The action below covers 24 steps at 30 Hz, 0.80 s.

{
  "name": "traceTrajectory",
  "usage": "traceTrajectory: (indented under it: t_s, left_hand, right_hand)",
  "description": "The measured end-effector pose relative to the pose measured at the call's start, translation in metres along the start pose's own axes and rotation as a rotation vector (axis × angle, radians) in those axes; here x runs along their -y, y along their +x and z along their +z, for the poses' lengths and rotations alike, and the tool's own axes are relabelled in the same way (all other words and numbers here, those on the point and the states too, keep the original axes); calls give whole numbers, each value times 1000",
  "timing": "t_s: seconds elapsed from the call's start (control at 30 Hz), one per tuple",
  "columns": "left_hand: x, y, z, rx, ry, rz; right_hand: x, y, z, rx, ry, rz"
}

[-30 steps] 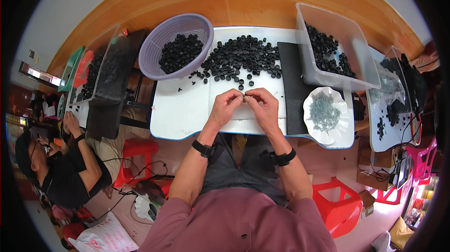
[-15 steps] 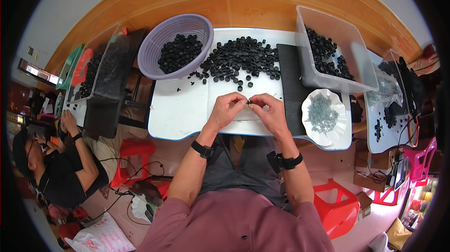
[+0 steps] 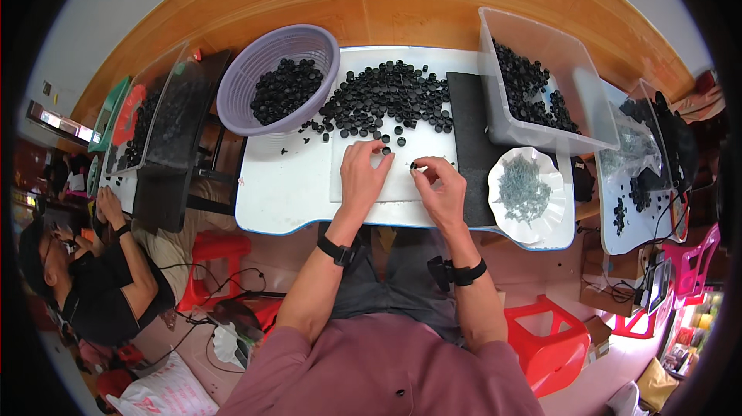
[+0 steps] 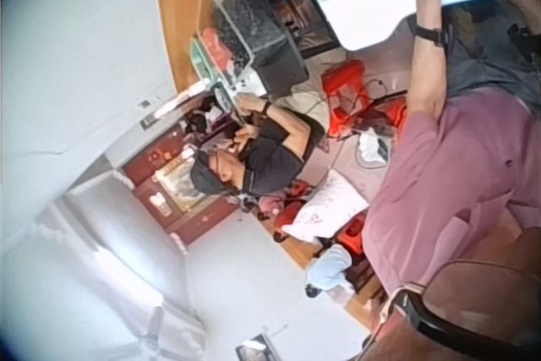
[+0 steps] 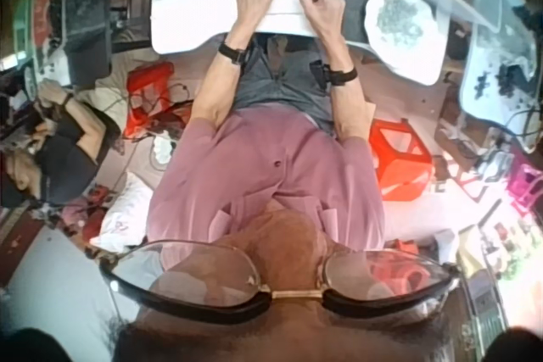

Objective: The person picks up a black plastic component and a small metal pin, inserts the pin into the component, and places the assembled unit on the table, repeating the process several times.

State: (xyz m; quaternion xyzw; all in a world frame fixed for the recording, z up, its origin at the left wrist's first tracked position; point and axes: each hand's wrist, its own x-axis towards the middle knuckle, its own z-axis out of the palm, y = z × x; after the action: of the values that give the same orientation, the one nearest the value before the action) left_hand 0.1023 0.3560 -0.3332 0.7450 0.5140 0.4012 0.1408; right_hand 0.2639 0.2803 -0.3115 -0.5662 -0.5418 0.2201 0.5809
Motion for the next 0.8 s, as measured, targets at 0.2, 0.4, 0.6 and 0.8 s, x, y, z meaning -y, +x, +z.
traceTrajectory:
  t_s: [0.2, 0.4, 0.6, 0.8]
  left_hand:
    - [-16, -13, -11, 80, -315, -55]
    - [-18, -10, -16, 180, -328, 4]
    - [-17, -11, -16, 196, -346, 23]
    - [-17, -12, -17, 204, -353, 37]
  right_hand:
    - [1, 1, 2, -2, -23, -64]
    - [-2, 4, 4, 32, -78, -159]
    - [-2, 4, 5, 66, -129, -190]
    - [-2, 4, 6, 83, -142, -194]
